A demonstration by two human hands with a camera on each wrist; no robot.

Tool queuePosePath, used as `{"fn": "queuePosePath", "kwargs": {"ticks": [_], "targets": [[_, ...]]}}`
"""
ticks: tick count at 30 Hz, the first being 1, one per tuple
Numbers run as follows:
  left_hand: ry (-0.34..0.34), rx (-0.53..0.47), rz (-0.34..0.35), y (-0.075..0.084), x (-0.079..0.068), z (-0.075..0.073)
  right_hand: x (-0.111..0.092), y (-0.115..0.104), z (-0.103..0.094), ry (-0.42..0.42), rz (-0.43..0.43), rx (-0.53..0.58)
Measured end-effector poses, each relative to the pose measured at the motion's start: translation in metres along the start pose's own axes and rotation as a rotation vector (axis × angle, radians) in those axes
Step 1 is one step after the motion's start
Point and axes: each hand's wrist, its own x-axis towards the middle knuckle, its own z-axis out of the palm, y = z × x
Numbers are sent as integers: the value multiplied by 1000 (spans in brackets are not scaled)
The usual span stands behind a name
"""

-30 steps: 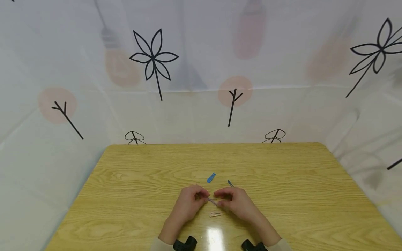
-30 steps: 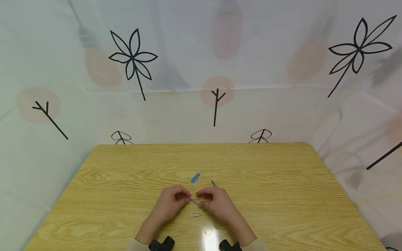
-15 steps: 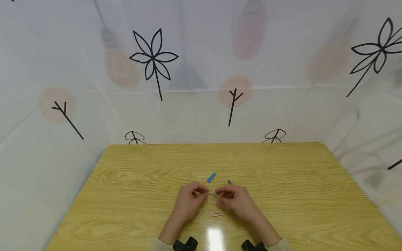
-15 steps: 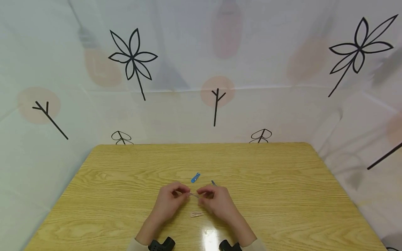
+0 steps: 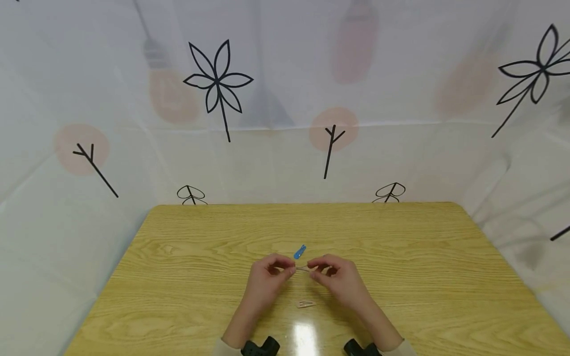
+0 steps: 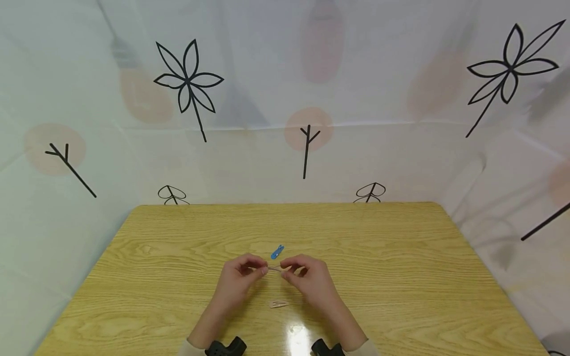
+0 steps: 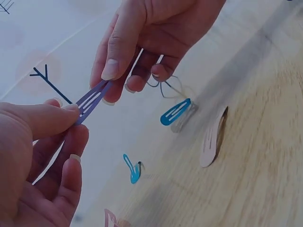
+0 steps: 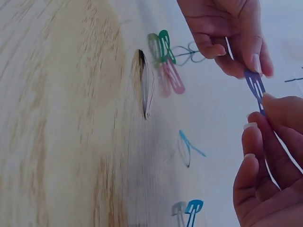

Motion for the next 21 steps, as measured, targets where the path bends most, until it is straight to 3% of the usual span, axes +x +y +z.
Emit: {"fn": "queuePosePath", "kwargs": {"ticks": [4, 14, 21], "targets": [[-17, -71, -7, 1, 1, -1, -1, -3, -1, 9, -19, 45], [-55, -104, 34, 6, 0, -2, -2, -6, -4, 34, -114, 79], [-6, -95, 56, 6, 0, 1, -2, -5, -4, 41, -152, 121]]}}
